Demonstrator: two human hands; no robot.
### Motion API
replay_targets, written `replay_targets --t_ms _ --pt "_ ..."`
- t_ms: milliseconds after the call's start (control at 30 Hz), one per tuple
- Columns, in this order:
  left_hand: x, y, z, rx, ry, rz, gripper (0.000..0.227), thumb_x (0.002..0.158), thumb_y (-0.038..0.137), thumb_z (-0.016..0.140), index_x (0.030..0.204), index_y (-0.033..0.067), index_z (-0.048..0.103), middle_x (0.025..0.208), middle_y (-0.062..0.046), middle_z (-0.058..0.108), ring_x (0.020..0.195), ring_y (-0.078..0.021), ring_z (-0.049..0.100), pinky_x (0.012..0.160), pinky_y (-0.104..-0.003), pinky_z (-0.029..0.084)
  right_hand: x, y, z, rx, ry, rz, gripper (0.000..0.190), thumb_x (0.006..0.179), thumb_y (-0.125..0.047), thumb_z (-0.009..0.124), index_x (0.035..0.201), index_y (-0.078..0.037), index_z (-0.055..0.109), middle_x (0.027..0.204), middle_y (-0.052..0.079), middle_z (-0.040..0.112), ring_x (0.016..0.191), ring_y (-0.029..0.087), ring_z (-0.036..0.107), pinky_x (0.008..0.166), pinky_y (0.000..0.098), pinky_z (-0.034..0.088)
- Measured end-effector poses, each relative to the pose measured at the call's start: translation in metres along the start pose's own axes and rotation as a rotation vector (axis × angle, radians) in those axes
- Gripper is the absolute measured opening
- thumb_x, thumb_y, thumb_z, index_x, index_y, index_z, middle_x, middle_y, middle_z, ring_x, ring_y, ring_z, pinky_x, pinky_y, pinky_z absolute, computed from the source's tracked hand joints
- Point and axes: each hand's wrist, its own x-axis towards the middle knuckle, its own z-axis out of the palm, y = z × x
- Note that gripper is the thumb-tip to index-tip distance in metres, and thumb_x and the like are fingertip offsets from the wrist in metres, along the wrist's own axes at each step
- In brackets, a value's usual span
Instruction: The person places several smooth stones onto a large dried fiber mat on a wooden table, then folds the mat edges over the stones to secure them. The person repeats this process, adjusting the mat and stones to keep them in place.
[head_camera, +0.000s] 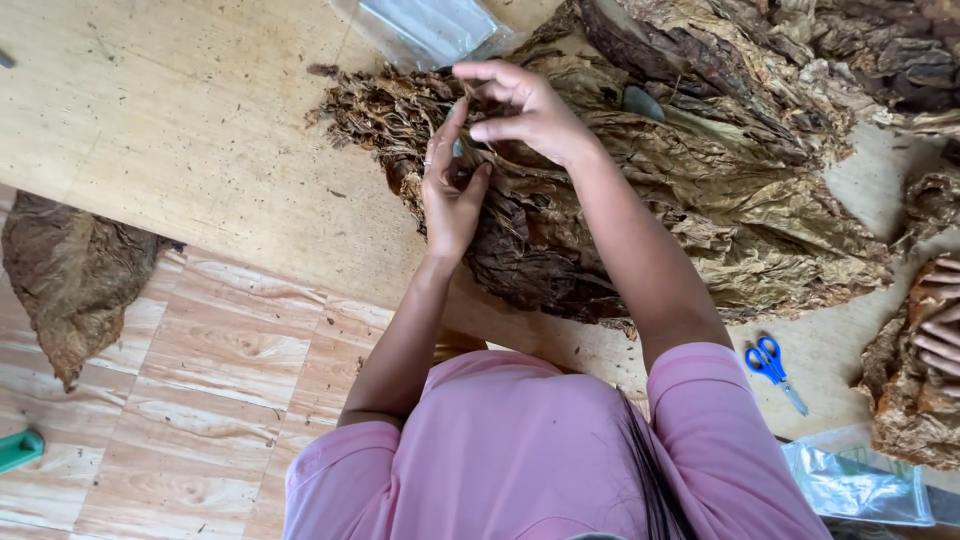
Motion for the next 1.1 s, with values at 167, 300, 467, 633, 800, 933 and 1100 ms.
replay_targets --t_ms 167,300,467,633,800,933,1100 --pt "-0.005 -0.008 0.001 0.062 0.03 -0.036 0.077 0.082 -0.016 0.06 0.147 0.0144 0.032 0.15 -0.016 0.037 0.144 -0.0298 0.033 0.124 -0.044 0.022 0.005 -0.005 0.002 0.018 0.254 -0.109 0.028 0.086 0.017 0.068 0.103 -0.005 0.064 0.094 0.006 0.063 0.077 0.01 0.058 0.069 0.015 0.052" --pt "-0.006 -0.012 0.0 0.03 0.031 -0.052 0.077 0.084 -0.015 0.059 0.149 0.0144 0.029 0.151 -0.019 0.034 0.144 -0.0317 0.032 0.124 -0.041 0.021 -0.004 -0.02 0.003 0.037 0.294 -0.16 0.02 0.087 0.015 0.065 0.095 -0.003 0.061 0.089 0.007 0.062 0.08 0.013 0.06 0.074 0.0201 0.056" --pt "-0.009 -0.007 0.001 -0.301 0.032 0.004 0.071 0.086 -0.022 0.055 0.144 0.0149 0.036 0.15 -0.013 0.035 0.135 -0.0284 0.046 0.117 -0.036 0.042 -0.032 -0.033 -0.001 -0.574 0.061 0.286 0.018 0.086 -0.021 0.072 0.098 -0.011 0.062 0.095 0.004 0.065 0.082 0.015 0.06 0.074 0.0266 0.049" --pt "-0.02 -0.033 -0.004 0.071 0.053 -0.097 0.041 0.085 -0.007 0.065 0.122 0.0112 0.059 0.106 0.0 0.06 0.103 -0.0175 0.043 0.095 -0.034 0.037 -0.021 -0.024 -0.02 -0.581 0.197 0.093 0.013 0.095 -0.017 0.064 0.104 -0.008 0.062 0.093 0.004 0.062 0.081 0.013 0.057 0.072 0.0241 0.049" --pt "-0.02 -0.032 -0.004 0.03 0.09 -0.12 0.04 0.082 -0.01 0.066 0.114 0.0149 0.061 0.113 -0.003 0.053 0.107 -0.0191 0.046 0.091 -0.029 0.043 0.02 -0.028 0.009 -0.705 0.022 0.417 0.041 0.092 -0.03 0.062 0.123 -0.006 0.054 0.124 0.013 0.058 0.11 0.025 0.057 0.095 0.0393 0.046" --pt "-0.02 -0.031 -0.006 0.097 0.101 -0.081 0.021 0.082 -0.003 0.069 0.096 0.0122 0.062 0.099 -0.003 0.057 0.1 -0.0191 0.046 0.089 -0.032 0.038 0.031 -0.002 0.012 -0.861 0.0 0.549 0.061 0.076 -0.039 0.081 0.121 -0.007 0.053 0.115 0.01 0.052 0.098 0.023 0.053 0.086 0.0395 0.044" --pt "-0.014 -0.031 -0.007 0.103 0.081 -0.15 0.024 0.082 0.0 0.071 0.103 0.0114 0.066 0.103 -0.005 0.051 0.1 -0.0188 0.049 0.089 -0.031 0.046 0.029 0.01 -0.003 -0.601 0.061 0.405 0.041 0.076 -0.026 0.084 0.101 -0.012 0.055 0.105 0.002 0.059 0.092 0.018 0.055 0.077 0.0297 0.041"
